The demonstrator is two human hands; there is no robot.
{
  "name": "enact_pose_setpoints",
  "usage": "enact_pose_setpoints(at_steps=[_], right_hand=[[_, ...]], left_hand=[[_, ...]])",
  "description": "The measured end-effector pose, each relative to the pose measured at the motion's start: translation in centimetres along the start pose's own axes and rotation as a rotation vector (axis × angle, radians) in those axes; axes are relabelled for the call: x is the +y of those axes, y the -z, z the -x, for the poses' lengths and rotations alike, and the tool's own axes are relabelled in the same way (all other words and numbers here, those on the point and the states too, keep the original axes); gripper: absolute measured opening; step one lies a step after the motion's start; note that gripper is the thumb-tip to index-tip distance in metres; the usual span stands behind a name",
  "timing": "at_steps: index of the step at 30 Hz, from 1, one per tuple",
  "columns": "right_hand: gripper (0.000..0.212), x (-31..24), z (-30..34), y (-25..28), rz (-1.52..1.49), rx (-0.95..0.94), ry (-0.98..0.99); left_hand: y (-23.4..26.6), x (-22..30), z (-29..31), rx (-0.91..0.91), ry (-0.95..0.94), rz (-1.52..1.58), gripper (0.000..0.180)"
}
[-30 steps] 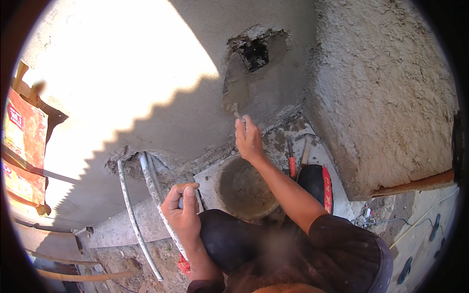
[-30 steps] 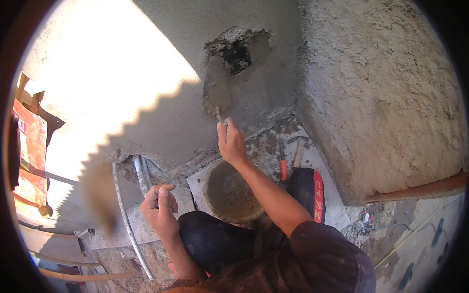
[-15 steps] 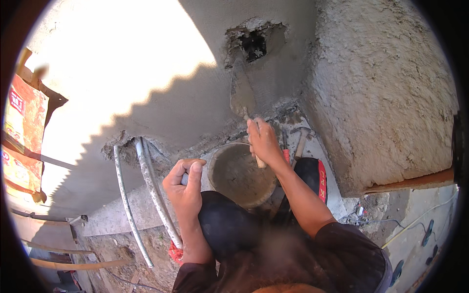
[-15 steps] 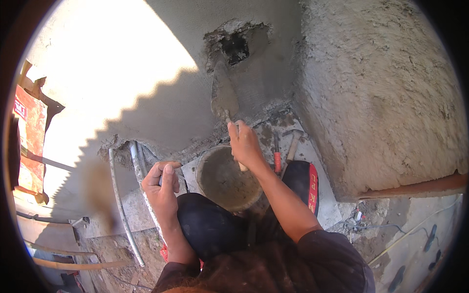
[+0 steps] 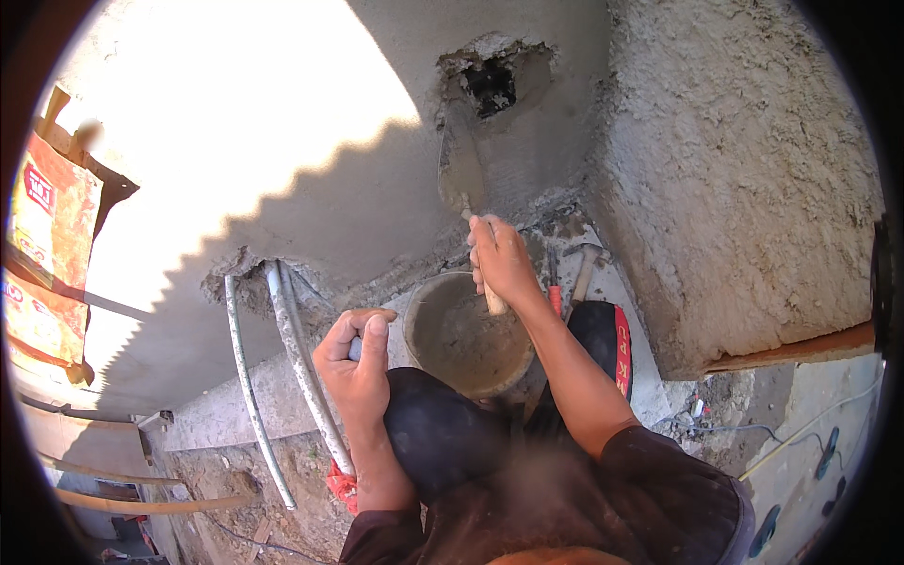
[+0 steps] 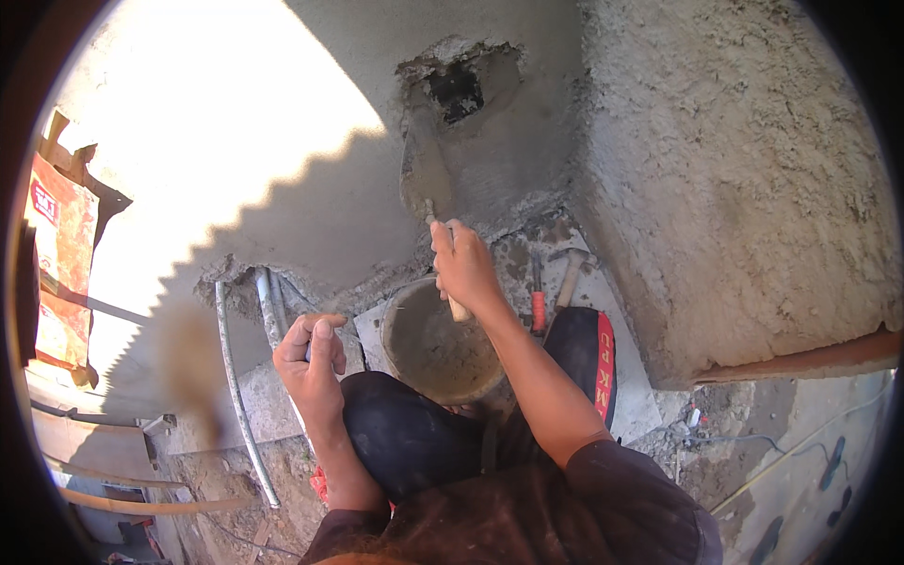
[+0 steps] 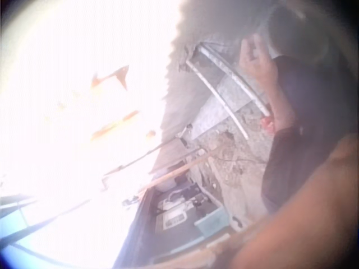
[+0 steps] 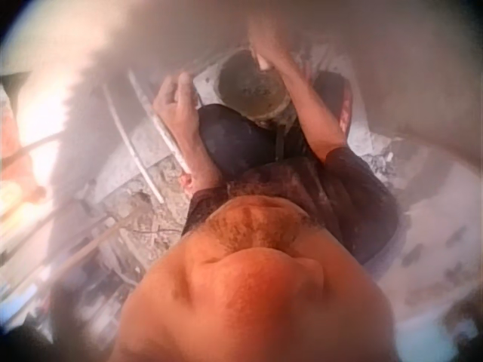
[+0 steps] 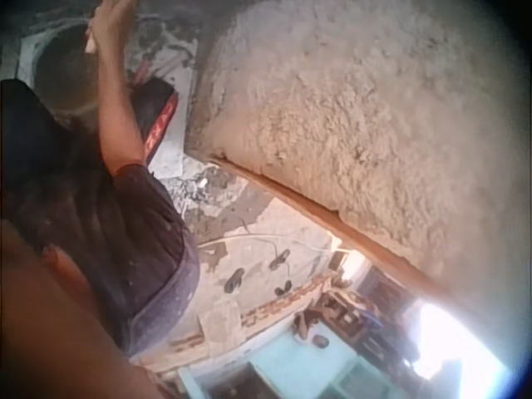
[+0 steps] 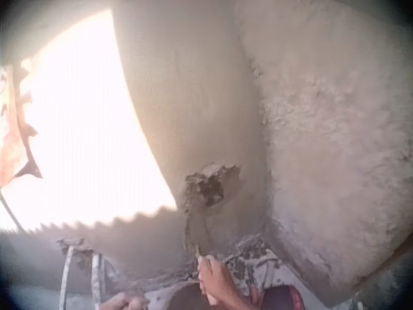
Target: The person applies plaster to a wall around a small hole using a trowel, repeatedly picking up material from a bucket and smoothing it over the surface.
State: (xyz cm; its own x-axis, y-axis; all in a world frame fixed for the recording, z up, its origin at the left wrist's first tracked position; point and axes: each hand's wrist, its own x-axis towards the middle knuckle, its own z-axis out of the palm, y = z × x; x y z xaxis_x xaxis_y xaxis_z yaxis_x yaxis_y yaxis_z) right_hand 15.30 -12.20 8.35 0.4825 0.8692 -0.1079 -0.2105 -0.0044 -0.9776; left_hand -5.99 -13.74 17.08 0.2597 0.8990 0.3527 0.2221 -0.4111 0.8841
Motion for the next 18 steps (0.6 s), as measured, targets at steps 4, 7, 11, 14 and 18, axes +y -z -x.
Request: enact_pose_setpoints(at_steps=[4, 7, 11, 14, 18], right_hand=[[0.039, -0.2, -2.5, 0.0, -0.119, 0.000, -0.012], [0.039, -0.4, -0.2, 0.3, -0.057, -0.020, -0.052], [0.038, -1.0, -0.6, 0.0, -0.029, 0.005, 0.009], [0.038, -1.5, -2.2, -0.7, -0.110, 0.014, 0.009], [0.038, -0.8, -0.5, 0.0, -0.081, -0.006, -0.009]], left_hand=[[0.0, -0.3, -0.2, 0.014, 0.039, 0.089, 0.020], [0.8, -0.5, -0.1, 0.027, 0.049, 0.091, 0.021], [0.6, -0.8, 0.0, -0.007, 0.029, 0.089, 0.022], [0.5, -0.7, -0.1, -0.014, 0.033, 0.091, 0.023], [1.1, -0.9, -0.2, 0.000, 0.058, 0.102, 0.022]])
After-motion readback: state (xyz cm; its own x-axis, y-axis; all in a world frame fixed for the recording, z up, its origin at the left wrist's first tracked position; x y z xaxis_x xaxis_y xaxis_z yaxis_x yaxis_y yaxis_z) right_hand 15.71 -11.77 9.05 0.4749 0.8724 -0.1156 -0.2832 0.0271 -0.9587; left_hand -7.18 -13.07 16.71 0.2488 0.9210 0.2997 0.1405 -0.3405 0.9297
